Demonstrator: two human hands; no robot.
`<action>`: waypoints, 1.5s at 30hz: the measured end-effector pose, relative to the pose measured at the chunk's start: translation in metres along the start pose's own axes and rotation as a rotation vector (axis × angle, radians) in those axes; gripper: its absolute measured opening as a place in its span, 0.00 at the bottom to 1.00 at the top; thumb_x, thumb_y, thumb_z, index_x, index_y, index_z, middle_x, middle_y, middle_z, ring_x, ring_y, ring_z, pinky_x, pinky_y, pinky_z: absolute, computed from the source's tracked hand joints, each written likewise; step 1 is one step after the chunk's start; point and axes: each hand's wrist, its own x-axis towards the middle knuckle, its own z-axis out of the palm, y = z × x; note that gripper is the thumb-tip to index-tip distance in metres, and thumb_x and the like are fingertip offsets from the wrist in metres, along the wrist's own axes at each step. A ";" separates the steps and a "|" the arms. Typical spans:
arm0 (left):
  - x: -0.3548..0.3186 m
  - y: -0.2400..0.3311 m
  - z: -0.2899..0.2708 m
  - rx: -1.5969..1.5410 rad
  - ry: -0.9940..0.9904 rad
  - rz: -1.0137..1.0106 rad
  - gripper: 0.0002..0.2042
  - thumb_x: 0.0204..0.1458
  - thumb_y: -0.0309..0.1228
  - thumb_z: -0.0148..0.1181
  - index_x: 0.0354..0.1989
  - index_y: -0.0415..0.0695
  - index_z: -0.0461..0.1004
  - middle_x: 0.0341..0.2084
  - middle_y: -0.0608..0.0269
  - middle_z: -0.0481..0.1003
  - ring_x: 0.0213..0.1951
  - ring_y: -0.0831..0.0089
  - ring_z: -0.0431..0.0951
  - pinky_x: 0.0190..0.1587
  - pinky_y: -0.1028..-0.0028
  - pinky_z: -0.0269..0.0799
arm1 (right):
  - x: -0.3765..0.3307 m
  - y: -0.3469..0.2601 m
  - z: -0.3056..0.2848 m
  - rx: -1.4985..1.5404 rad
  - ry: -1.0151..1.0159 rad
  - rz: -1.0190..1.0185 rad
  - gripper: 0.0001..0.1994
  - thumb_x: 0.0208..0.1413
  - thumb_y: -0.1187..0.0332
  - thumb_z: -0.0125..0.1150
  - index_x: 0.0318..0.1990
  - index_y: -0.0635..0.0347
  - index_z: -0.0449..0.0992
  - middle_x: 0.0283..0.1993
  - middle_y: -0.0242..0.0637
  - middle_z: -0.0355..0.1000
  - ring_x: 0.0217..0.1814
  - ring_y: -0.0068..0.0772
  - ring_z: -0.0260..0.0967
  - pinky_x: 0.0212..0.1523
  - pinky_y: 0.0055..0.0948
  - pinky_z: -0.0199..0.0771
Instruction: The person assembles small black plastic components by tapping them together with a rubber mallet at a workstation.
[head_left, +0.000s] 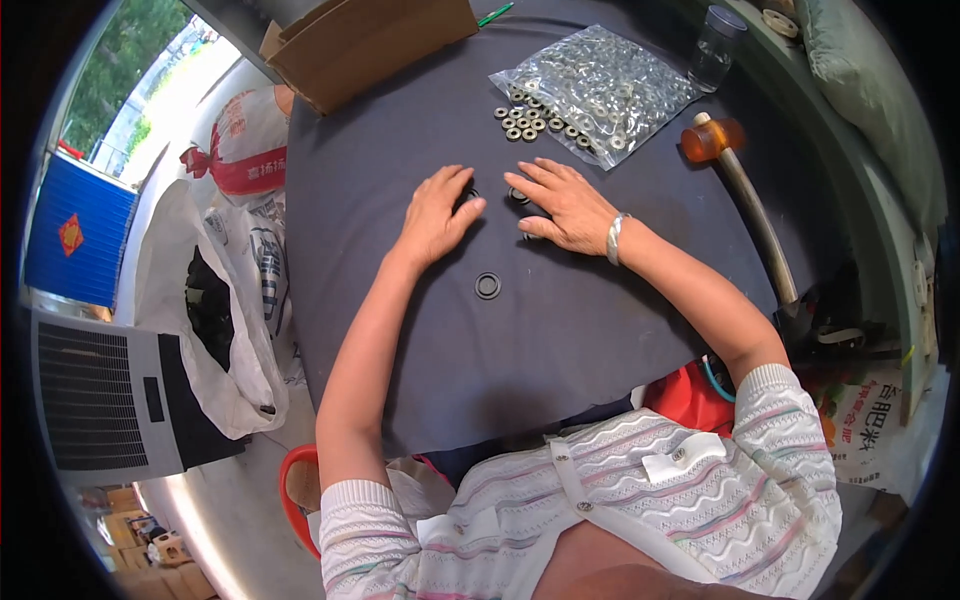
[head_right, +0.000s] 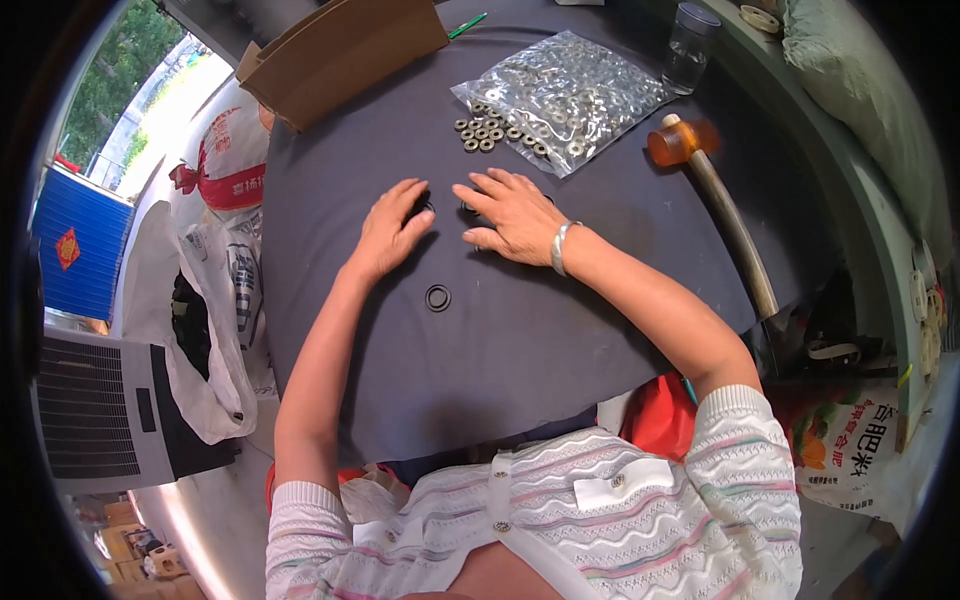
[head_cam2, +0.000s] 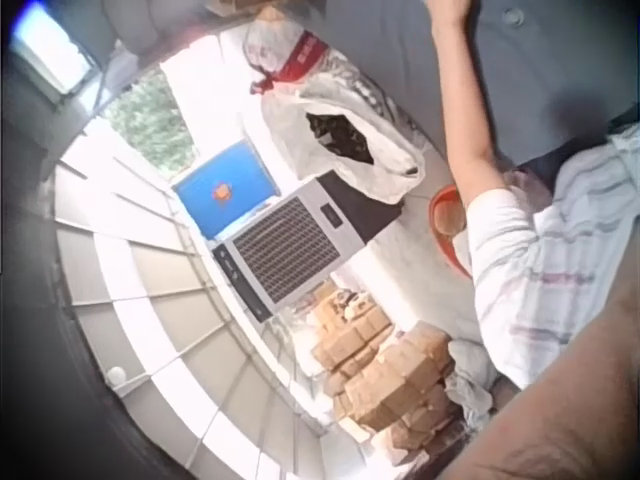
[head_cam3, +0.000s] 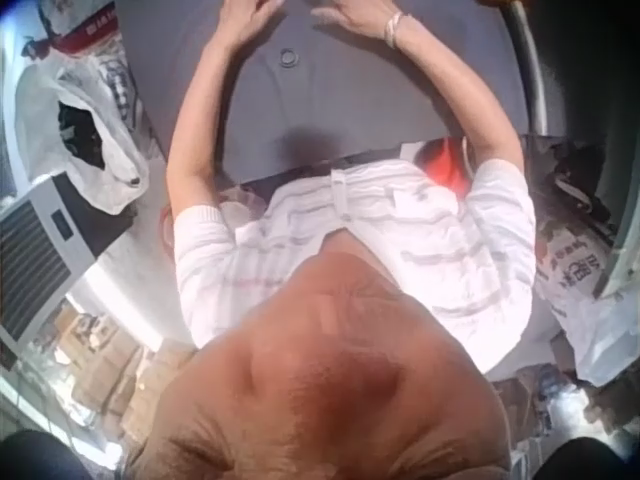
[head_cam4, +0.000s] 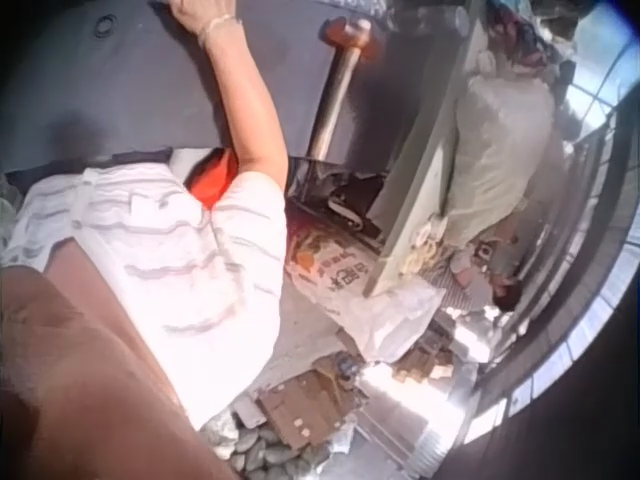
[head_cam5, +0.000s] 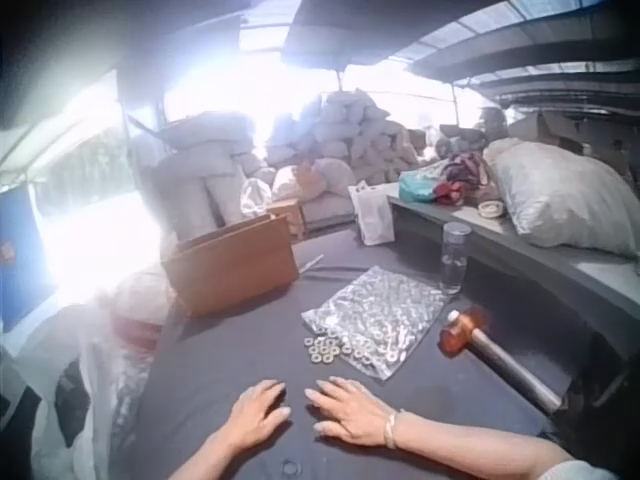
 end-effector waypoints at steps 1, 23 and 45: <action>-0.013 0.015 0.003 0.025 -0.012 0.022 0.26 0.55 0.44 0.50 0.58 0.40 0.64 0.58 0.46 0.63 0.61 0.51 0.60 0.63 0.56 0.52 | 0.007 -0.003 0.002 0.008 0.008 0.001 0.28 0.57 0.49 0.51 0.59 0.56 0.65 0.65 0.46 0.57 0.69 0.51 0.50 0.66 0.47 0.51; -0.046 0.181 -0.005 -0.371 0.531 0.362 0.14 0.47 0.29 0.58 0.42 0.39 0.73 0.45 0.45 0.71 0.50 0.49 0.70 0.54 0.59 0.66 | -0.093 -0.016 -0.093 0.045 0.147 0.073 0.16 0.52 0.79 0.51 0.49 0.65 0.72 0.57 0.47 0.67 0.59 0.48 0.66 0.58 0.36 0.64; -0.262 -0.204 -0.243 0.352 0.340 -1.034 0.14 0.46 0.28 0.49 0.36 0.36 0.79 0.38 0.40 0.76 0.44 0.47 0.76 0.47 0.59 0.71 | 0.341 -0.404 0.220 0.718 -0.262 0.030 0.14 0.50 0.74 0.46 0.38 0.70 0.78 0.42 0.56 0.74 0.48 0.50 0.73 0.50 0.36 0.70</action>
